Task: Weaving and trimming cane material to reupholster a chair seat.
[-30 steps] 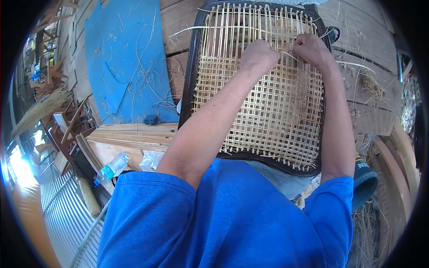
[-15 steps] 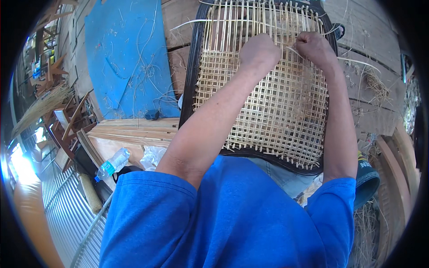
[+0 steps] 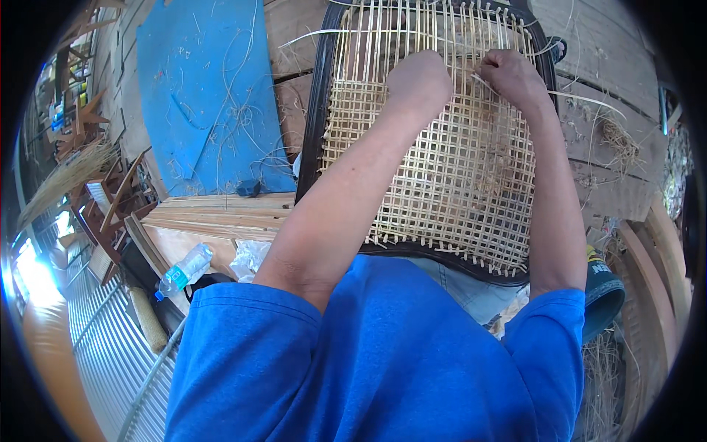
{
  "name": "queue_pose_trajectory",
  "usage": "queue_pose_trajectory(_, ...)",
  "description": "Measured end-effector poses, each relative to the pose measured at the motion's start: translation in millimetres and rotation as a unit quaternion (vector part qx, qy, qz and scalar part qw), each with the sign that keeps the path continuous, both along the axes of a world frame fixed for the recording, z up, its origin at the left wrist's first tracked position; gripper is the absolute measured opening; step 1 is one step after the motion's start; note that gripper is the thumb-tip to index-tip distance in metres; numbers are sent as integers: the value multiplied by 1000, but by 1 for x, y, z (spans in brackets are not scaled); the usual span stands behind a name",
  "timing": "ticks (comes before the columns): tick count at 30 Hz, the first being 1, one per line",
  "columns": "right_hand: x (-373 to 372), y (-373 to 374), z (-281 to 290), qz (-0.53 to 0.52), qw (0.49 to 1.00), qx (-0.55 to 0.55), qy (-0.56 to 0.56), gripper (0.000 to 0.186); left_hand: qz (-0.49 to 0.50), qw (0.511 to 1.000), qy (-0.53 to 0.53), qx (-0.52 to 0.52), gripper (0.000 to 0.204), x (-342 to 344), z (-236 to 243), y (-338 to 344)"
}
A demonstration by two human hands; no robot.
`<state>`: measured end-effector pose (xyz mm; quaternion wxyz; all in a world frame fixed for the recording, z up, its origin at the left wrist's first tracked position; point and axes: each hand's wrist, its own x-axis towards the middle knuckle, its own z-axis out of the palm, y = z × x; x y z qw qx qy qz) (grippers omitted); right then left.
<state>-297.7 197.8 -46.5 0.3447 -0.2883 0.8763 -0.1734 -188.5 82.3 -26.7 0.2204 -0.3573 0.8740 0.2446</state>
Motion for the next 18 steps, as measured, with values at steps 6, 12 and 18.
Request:
queue_pose_trajectory(6, 3, 1, -4, -9, 998, -37, 47, 27, 75, 996, 20, 38, 19, 4, -1, 8)
queue_pose_trajectory(12, 11, -11, -10, -26, 996, -7, 80, 30, 19, 992, 114, -54, 20, 15, -14, 2)
queue_pose_trajectory(18, -1, -4, 0, -53, 998, -32, -27, 30, -54, 997, 14, -52, 20, 7, 2, -3)
